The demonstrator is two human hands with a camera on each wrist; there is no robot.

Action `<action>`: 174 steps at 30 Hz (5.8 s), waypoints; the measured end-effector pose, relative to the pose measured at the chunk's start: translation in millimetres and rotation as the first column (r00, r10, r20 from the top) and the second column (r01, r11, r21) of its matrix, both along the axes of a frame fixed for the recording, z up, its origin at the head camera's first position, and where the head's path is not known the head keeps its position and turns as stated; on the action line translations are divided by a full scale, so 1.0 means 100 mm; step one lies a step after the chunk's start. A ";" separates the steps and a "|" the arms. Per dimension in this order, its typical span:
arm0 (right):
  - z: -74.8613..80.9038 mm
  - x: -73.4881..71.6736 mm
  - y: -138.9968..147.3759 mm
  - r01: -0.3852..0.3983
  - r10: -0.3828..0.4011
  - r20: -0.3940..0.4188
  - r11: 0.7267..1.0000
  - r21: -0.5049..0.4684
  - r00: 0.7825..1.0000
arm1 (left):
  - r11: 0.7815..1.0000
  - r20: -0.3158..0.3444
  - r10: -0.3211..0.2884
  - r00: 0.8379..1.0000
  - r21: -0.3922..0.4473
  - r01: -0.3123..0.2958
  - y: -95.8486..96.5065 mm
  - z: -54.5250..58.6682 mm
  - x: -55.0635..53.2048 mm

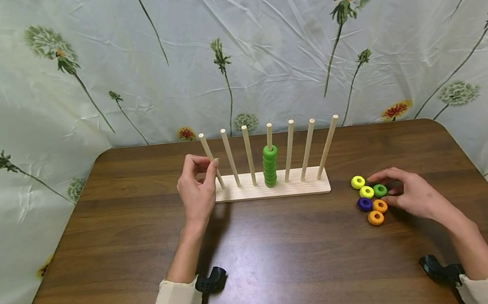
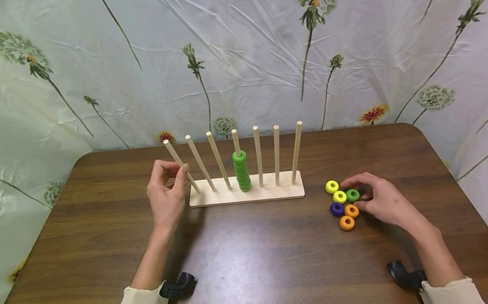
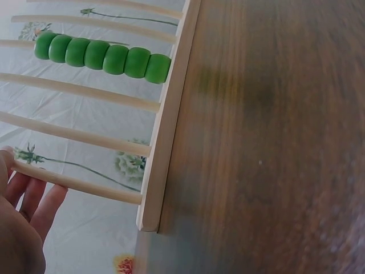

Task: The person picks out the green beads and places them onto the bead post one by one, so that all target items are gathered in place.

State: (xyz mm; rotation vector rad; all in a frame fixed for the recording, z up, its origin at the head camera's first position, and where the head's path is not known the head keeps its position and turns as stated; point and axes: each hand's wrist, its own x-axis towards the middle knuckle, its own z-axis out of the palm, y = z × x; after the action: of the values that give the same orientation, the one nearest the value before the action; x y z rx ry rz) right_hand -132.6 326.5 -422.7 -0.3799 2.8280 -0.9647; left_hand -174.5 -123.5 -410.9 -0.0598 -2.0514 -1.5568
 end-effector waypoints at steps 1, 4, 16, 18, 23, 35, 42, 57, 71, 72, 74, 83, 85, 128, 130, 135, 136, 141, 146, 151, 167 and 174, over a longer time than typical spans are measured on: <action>0.00 0.00 0.00 0.000 0.000 0.001 1.000 0.003 1.000 | 1.000 0.000 0.000 1.000 -0.001 0.000 0.00 0.00 0.00; 0.00 0.00 0.00 0.005 -0.005 0.006 1.000 0.012 1.000 | 1.000 -0.001 -0.002 1.000 -0.004 0.002 0.00 0.00 0.00; 0.02 0.01 -0.04 0.056 -0.057 -0.039 0.998 -0.007 0.998 | 1.000 -0.001 -0.007 1.000 -0.003 0.007 0.01 0.00 0.00; 0.04 0.02 -0.05 0.068 -0.069 -0.048 0.997 -0.019 0.996 | 1.000 -0.002 -0.007 1.000 0.001 0.007 0.01 0.00 0.00; 0.08 0.02 -0.07 0.081 -0.086 -0.097 0.995 -0.058 0.991 | 1.000 -0.005 -0.004 1.000 -0.003 0.004 0.00 0.00 0.00; 0.14 0.01 -0.19 0.068 -0.103 -0.238 0.987 -0.148 0.966 | 1.000 -0.005 -0.010 1.000 -0.003 0.010 -0.01 0.00 0.00; 0.22 0.01 -0.26 0.070 -0.121 -0.254 0.977 -0.199 0.960 | 1.000 0.004 0.000 1.000 -0.001 0.000 -0.01 0.00 0.01; 0.29 -0.01 -0.42 0.056 -0.121 -0.238 0.963 -0.264 0.964 | 1.000 0.005 0.007 1.000 0.003 -0.007 0.00 0.01 0.02; 0.39 -0.02 -0.55 0.034 -0.107 -0.244 0.958 -0.286 0.964 | 1.000 0.000 0.007 1.000 0.004 -0.007 0.01 0.00 0.01; 0.39 -0.01 -0.55 0.033 -0.107 -0.248 0.958 -0.285 0.963 | 1.000 0.001 0.007 1.000 0.003 -0.007 0.01 0.00 0.01; 0.40 -0.02 -0.57 0.028 -0.104 -0.259 0.959 -0.283 0.960 | 1.000 0.002 0.008 1.000 0.002 -0.008 0.01 0.00 0.01; 0.43 -0.02 -0.66 -0.012 -0.088 -0.305 0.950 -0.311 0.948 | 1.000 0.005 0.011 1.000 0.004 -0.011 -0.01 -0.02 0.01; 0.43 -0.03 -0.68 -0.018 -0.088 -0.313 0.947 -0.320 0.946 | 1.000 0.005 0.010 1.000 0.002 -0.010 -0.01 -0.02 0.01; 0.45 -0.06 -1.08 -0.105 -0.025 -0.321 0.918 -0.382 0.947 | 1.000 0.007 0.008 1.000 0.000 -0.008 0.00 -0.02 0.02; 0.46 -0.07 -1.10 -0.111 -0.024 -0.325 0.914 -0.389 0.945 | 1.000 0.004 0.009 1.000 -0.001 -0.009 0.01 -0.02 0.02; 0.48 -0.09 -1.16 -0.133 -0.016 -0.344 0.905 -0.404 0.939 | 1.000 0.009 0.010 1.000 0.007 -0.010 0.01 -0.02 0.02; 0.47 -0.09 -1.18 -0.143 -0.008 -0.350 0.904 -0.403 0.937 | 1.000 0.015 0.016 1.000 0.007 -0.017 0.01 -0.02 0.03; 0.47 -0.10 -1.26 -0.173 0.018 -0.364 0.900 -0.399 0.931 | 0.999 0.024 0.042 0.999 0.011 -0.043 0.00 -0.03 0.06; 0.50 -0.14 -1.31 -0.192 0.016 -0.380 0.882 -0.430 0.925 | 0.999 0.014 0.040 0.999 -0.006 -0.040 -0.01 -0.02 0.03; 0.52 -0.15 -1.36 -0.202 0.022 -0.383 0.876 -0.438 0.923 | 0.999 0.002 0.033 0.999 -0.009 -0.033 -0.01 -0.02 0.01; 0.58 -0.16 -1.46 -0.214 0.027 -0.394 0.873 -0.439 0.919 | 1.000 -0.002 0.019 1.000 -0.006 -0.019 0.00 -0.01 0.00; 0.62 -0.17 -1.51 -0.231 0.030 -0.410 0.862 -0.451 0.912 | 1.000 -0.004 0.023 1.000 -0.007 -0.023 0.01 0.00 -0.01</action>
State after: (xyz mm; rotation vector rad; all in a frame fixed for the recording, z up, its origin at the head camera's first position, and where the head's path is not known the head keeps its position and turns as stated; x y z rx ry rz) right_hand -149.8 175.1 -360.6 -0.9073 2.7816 -1.7544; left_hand -175.4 -122.7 -411.2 -0.0423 -2.0479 -1.5346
